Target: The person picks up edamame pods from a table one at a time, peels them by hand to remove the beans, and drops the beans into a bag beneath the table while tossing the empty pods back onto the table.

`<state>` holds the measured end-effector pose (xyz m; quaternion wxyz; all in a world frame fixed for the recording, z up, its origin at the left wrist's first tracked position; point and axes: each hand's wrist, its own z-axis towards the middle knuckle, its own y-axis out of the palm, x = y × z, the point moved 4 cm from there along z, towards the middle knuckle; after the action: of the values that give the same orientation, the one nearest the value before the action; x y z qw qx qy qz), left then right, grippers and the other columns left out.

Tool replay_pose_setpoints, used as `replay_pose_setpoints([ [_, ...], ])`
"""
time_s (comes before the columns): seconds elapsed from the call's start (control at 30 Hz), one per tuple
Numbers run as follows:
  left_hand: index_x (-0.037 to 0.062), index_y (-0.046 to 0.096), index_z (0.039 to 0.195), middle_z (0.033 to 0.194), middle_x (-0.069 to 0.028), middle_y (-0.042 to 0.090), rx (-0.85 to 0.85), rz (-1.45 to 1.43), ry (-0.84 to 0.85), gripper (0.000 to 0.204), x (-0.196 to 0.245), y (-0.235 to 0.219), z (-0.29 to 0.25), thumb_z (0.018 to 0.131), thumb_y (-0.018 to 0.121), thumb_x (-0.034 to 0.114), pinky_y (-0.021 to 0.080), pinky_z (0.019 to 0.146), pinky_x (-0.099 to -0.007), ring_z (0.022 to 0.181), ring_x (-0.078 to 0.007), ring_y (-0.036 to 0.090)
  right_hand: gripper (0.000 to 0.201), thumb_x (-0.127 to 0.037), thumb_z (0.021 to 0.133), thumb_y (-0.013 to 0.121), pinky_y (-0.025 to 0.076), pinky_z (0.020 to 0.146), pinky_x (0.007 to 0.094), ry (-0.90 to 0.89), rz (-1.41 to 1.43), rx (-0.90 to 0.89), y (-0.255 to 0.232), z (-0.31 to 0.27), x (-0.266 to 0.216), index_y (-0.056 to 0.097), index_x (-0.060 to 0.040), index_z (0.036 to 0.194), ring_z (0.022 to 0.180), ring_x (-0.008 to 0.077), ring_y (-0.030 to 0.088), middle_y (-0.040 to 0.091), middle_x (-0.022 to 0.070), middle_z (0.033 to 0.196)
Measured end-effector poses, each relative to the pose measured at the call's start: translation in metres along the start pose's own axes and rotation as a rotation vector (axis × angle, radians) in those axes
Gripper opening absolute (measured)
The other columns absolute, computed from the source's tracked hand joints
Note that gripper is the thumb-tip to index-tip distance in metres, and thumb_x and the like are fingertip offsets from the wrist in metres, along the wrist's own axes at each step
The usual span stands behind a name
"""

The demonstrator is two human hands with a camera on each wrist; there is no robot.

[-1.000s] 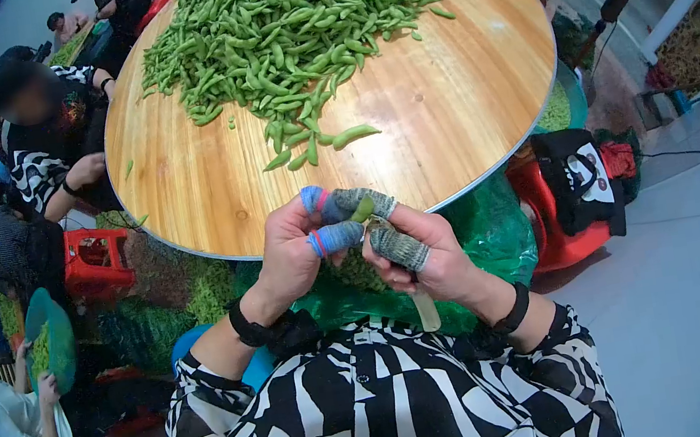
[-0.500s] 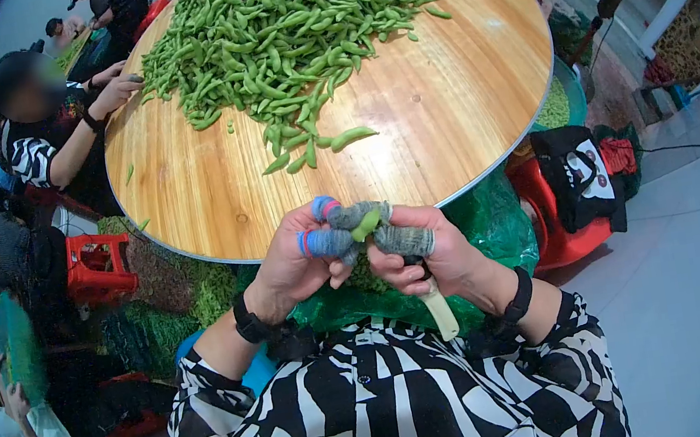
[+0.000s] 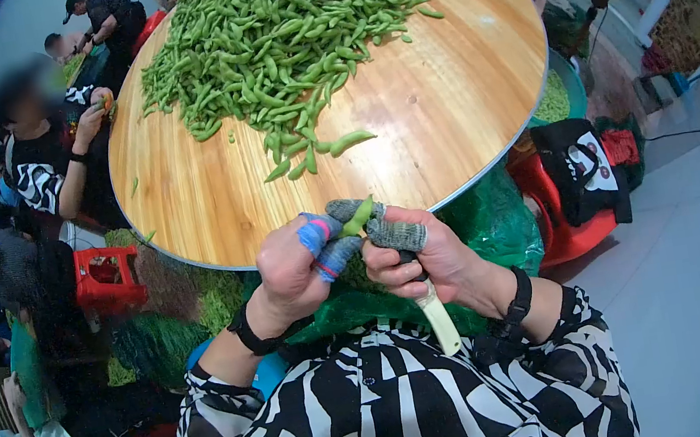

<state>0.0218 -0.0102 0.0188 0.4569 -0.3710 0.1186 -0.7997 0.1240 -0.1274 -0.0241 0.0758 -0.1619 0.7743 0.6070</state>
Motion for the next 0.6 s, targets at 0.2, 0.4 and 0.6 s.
replay_pose_setpoints([
  [0.2, -0.0018, 0.063, 0.086, 0.065, -0.0055, 0.055, 0.156, -0.638, -0.598, 0.009, -0.014, 0.010, -0.010, 0.086, 0.065, 0.006, 0.040, 0.049, -0.0254, 0.055, -0.0096, 0.049, 0.028, -0.031, 0.101, 0.040, 0.033, 0.036, 0.0179, -0.069, -0.037, -0.069, 0.002, 0.004, -0.001, 0.053, -0.0068, 0.104, 0.048, 0.0049, 0.039, 0.045, 0.0014, 0.071],
  [0.4, -0.0037, 0.062, 0.095, 0.069, -0.0103, 0.057, -0.004, -0.402, -0.579, 0.009, -0.011, 0.013, -0.010, 0.088, 0.058, 0.001, 0.045, 0.053, -0.0278, 0.059, -0.0134, 0.055, 0.025, -0.021, 0.093, 0.058, 0.034, 0.040, 0.0201, -0.323, -0.621, 0.207, 0.003, 0.000, -0.011, 0.053, -0.0052, 0.112, 0.051, 0.0044, 0.044, 0.055, 0.0025, 0.080],
  [0.6, -0.0058, 0.059, 0.099, 0.079, -0.0205, 0.059, -0.075, -0.221, -0.470, 0.022, 0.004, 0.020, -0.012, 0.077, 0.054, -0.005, 0.049, 0.063, -0.0359, 0.071, -0.0338, 0.060, 0.057, -0.014, 0.078, 0.077, 0.038, 0.052, 0.0189, -0.884, -1.275, 0.368, -0.004, -0.007, -0.019, 0.048, -0.0028, 0.125, 0.059, 0.0050, 0.044, 0.058, 0.0013, 0.088],
])
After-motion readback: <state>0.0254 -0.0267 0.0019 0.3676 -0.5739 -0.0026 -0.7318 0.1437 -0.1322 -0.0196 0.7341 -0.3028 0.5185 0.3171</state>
